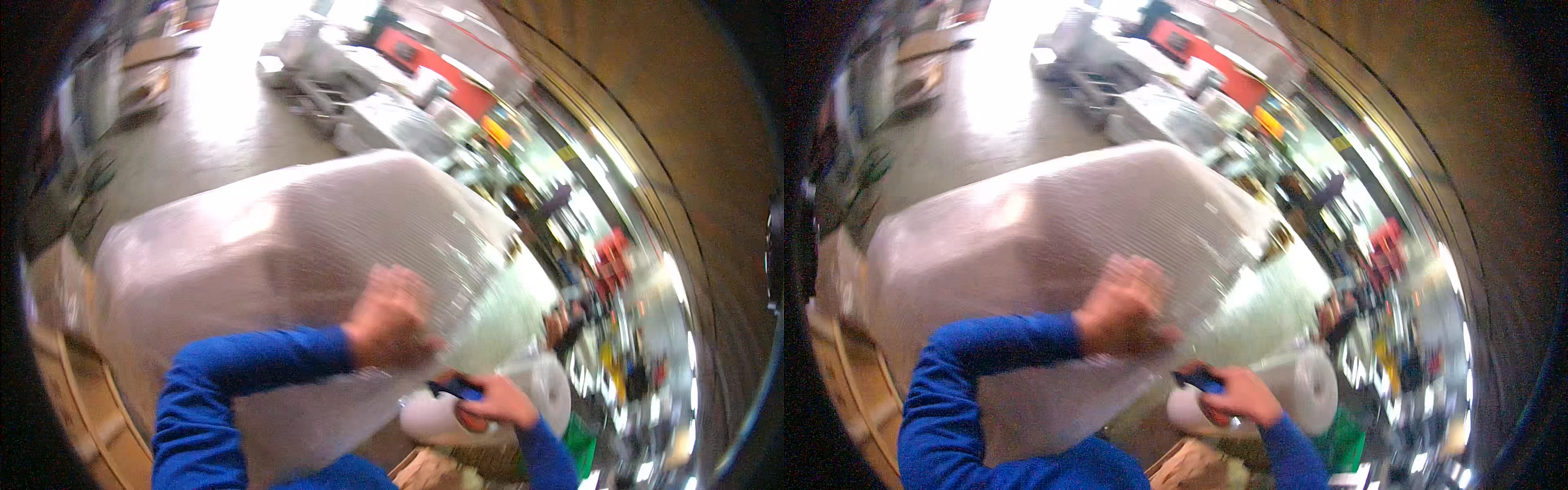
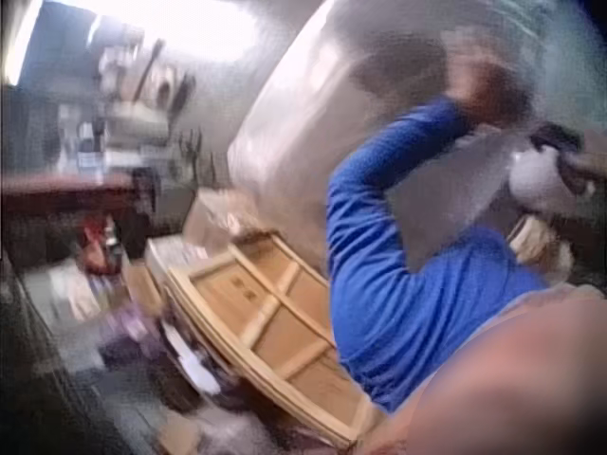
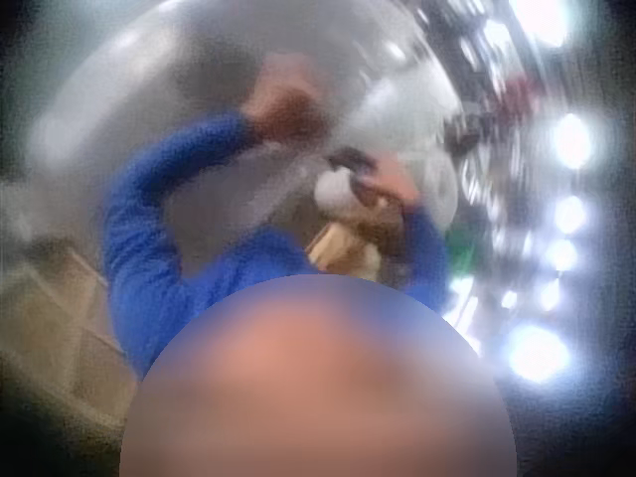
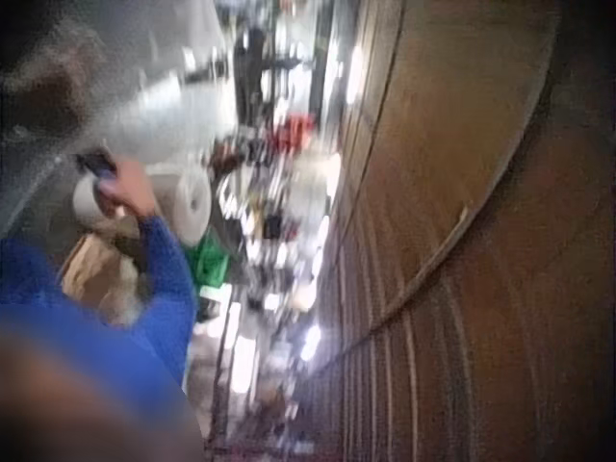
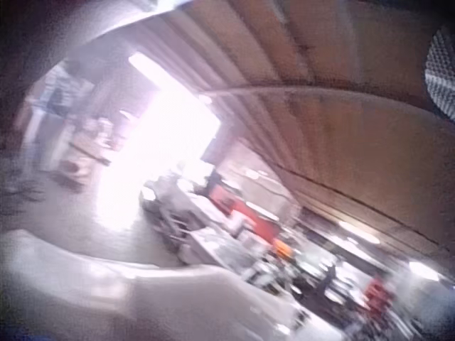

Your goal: The person wraps a large rectangular item with bubble wrap in a warehouse. They pull the bubble wrap over the item, smooth it, and secure it with packing tape using a handheld dispenser, then reposition the item to continue wrapping.

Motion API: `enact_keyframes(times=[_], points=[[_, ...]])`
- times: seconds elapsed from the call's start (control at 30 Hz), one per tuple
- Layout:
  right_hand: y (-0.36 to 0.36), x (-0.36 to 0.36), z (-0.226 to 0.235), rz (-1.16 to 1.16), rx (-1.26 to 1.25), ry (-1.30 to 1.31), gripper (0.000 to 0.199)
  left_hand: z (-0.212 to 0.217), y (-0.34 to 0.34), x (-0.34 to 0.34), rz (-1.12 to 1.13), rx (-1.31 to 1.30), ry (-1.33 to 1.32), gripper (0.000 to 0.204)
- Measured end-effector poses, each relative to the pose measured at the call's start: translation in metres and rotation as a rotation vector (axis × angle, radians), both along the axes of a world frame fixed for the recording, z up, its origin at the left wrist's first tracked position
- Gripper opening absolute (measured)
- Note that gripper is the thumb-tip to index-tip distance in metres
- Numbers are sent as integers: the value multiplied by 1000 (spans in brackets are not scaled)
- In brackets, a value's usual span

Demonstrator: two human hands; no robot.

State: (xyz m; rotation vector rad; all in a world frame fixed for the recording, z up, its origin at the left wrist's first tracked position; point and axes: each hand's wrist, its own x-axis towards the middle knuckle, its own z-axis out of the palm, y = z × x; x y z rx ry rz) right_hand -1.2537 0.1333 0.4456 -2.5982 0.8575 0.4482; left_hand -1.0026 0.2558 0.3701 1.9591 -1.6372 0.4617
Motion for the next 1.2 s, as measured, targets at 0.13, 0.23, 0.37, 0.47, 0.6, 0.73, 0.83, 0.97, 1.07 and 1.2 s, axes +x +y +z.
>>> enact_keyframes(times=[0.13, 0.23, 0.37, 0.47, 0.6, 0.73, 0.83, 0.97, 1.07, 1.2], points=[[-17, -49, -83, -142, 39, -351, 67, -19, -24, -42, -446, -10, -304, 80], [3, -75, -151, -81, 335, -459, 48, -23, -39, -47, -574, 86, -265, 68], [29, -102, -191, 362, -85, -97, 50, -2, -23, -42, -691, 201, -253, 53], [38, -94, -212, 275, -82, -72, 51, 31, 2, -45, -843, 241, 88, 36], [53, -62, -234, 245, -17, -184, 52, 63, 42, -81, -1232, 87, 1066, 31], [83, -41, -240, 249, 32, -292, 53, 52, 84, -149, -1351, -47, 1422, 31], [106, -49, -241, 248, 81, -375, 55, 39, 96, -205, -1343, -85, 1508, 31], [129, -84, -247, 225, 157, -487, 56, 28, 103, -284, -1320, -110, 1551, 31], [143, -115, -251, 184, 227, -585, 57, 21, 109, -341, -1285, -77, 1561, 31], [158, -155, -248, 91, 332, -681, 59, 14, 118, -407, -1266, -43, 1607, 31]])
